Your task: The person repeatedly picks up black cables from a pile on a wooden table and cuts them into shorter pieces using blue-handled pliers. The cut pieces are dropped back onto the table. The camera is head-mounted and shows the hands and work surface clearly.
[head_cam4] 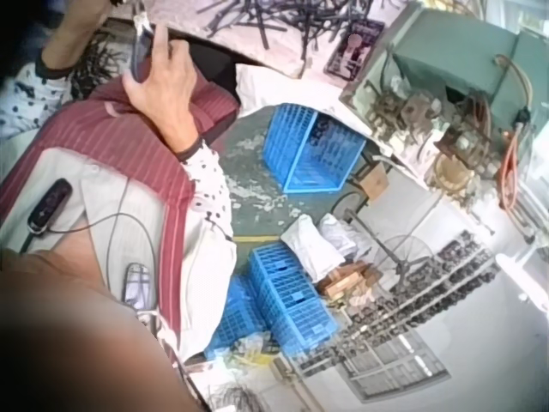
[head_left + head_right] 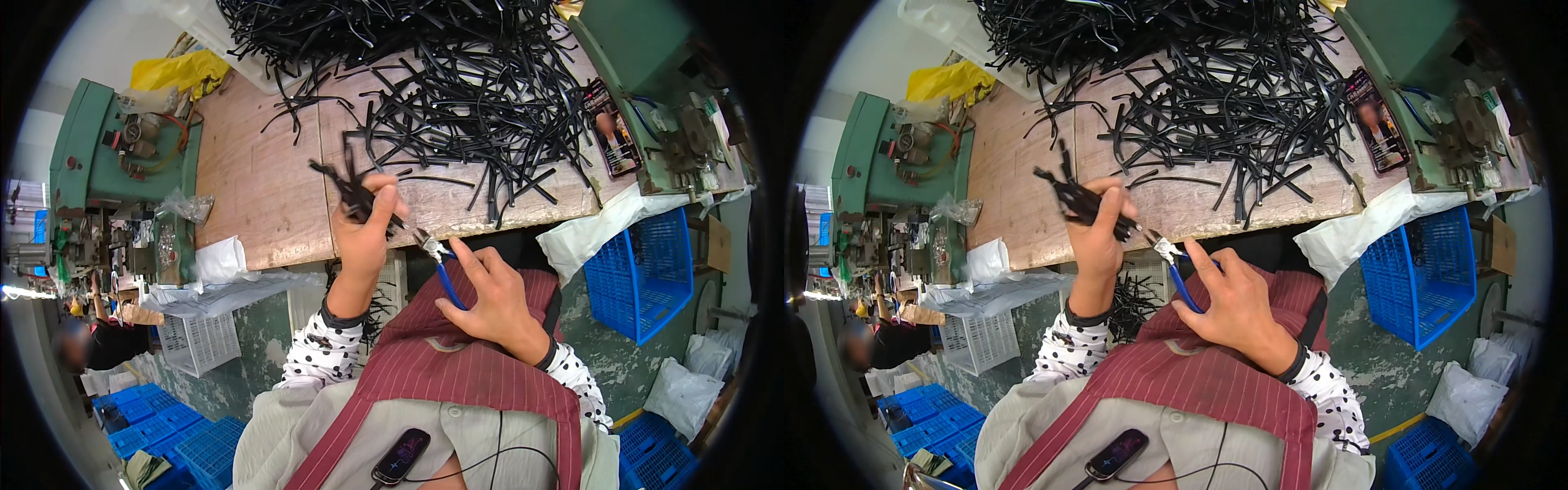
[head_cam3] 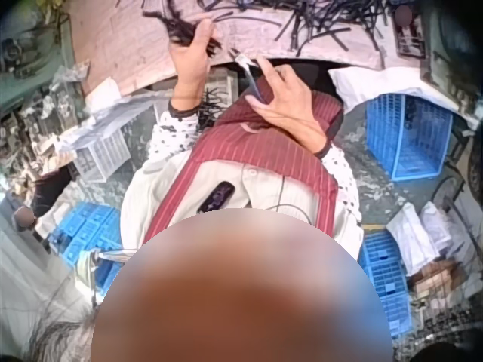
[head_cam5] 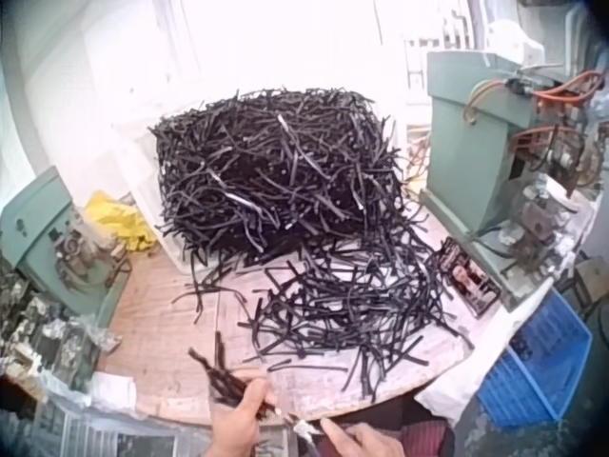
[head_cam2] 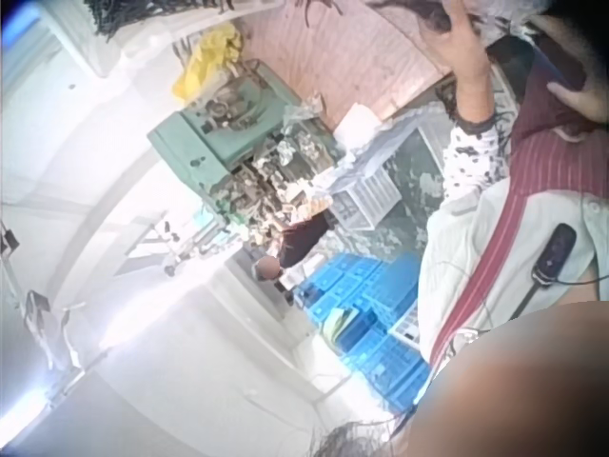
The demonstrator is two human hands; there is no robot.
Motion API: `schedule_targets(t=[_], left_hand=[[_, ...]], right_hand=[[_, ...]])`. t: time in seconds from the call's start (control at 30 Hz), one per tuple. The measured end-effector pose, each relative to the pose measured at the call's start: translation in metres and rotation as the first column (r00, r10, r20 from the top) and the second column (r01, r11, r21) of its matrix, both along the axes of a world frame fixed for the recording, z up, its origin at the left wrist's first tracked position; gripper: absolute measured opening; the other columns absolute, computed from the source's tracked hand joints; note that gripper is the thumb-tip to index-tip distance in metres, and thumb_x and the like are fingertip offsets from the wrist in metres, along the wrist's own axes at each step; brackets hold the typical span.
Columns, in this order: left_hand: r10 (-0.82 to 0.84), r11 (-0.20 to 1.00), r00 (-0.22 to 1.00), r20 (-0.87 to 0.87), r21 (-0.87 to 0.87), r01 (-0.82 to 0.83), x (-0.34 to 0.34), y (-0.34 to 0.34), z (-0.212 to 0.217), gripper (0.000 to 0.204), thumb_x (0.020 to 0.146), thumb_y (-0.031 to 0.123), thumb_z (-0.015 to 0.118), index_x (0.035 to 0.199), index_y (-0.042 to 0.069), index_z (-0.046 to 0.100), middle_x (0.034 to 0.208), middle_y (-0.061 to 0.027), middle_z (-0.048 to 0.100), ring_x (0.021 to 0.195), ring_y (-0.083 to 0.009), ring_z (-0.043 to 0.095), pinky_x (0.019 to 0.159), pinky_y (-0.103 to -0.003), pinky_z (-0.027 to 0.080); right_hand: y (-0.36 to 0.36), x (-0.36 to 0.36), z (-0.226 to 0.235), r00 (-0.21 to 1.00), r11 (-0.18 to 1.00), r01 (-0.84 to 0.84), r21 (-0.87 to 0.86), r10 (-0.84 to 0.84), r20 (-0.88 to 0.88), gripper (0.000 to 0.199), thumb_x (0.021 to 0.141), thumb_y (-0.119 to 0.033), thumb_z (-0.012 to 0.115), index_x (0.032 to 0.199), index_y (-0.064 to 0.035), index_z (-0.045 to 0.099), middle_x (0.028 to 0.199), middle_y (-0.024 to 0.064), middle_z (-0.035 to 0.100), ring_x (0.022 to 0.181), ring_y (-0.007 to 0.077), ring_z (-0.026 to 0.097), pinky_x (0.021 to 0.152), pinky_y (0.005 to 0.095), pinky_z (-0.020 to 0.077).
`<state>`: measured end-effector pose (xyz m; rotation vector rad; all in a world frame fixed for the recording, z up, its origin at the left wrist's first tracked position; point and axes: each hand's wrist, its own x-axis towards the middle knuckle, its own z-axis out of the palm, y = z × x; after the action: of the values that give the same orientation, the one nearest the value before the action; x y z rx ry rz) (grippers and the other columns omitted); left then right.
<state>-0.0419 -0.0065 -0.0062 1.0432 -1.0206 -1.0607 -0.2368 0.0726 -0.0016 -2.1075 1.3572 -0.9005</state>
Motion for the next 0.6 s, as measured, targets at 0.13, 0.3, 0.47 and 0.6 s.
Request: schedule_targets(t=[0.13,0.3,0.47,0.6], left_hand=[[0.004,0.998,0.657,0.754,-0.042,0.042,0.008,-0.023,-0.027,0.036,0.085,0.010,0.070,0.121,0.010,0.066,0.094,-0.0132,0.073,0.081,-0.0238,0.071,0.070,-0.036,0.054],[-0.112,0.991,0.220,0.969,0.093,0.098,-0.029,-0.040,-0.027,0.037,0.077,0.015,0.075,0.113,0.016,0.067,0.090,-0.0125,0.071,0.084,-0.0363,0.069,0.071,-0.047,0.055],[-0.039,0.999,0.426,0.904,0.022,0.045,-0.018,-0.036,-0.025,0.038,0.075,0.011,0.074,0.112,0.015,0.069,0.093,-0.0145,0.072,0.083,-0.0390,0.068,0.069,-0.046,0.054],[0.060,0.993,0.851,0.521,0.053,-0.103,0.005,-0.012,-0.007,0.022,0.086,0.014,0.078,0.105,0.006,0.070,0.084,-0.0055,0.073,0.069,-0.0145,0.064,0.066,-0.028,0.051]], right_hand=[[-0.001,-0.012,-0.002,0.996,0.996,0.065,-0.056,-0.061,0.069,0.090,0.061,-0.027,0.088,0.142,-0.0059,0.054,0.093,0.0118,0.057,0.076,0.0263,0.060,0.066,0.0353,0.0520],[-0.003,-0.017,-0.002,0.992,0.993,0.078,-0.089,-0.069,0.108,0.091,0.060,-0.025,0.088,0.142,-0.0042,0.053,0.093,0.0118,0.057,0.075,0.0259,0.059,0.064,0.0350,0.0502],[-0.003,-0.021,0.000,0.993,0.993,0.073,-0.093,-0.064,0.102,0.091,0.060,-0.024,0.088,0.142,-0.0038,0.053,0.092,0.0118,0.057,0.075,0.0259,0.059,0.064,0.0350,0.0502],[-0.003,-0.020,-0.004,0.993,0.993,0.074,-0.093,-0.065,0.104,0.091,0.060,-0.025,0.088,0.142,-0.0036,0.053,0.093,0.0116,0.057,0.075,0.0259,0.059,0.065,0.0353,0.0504]])
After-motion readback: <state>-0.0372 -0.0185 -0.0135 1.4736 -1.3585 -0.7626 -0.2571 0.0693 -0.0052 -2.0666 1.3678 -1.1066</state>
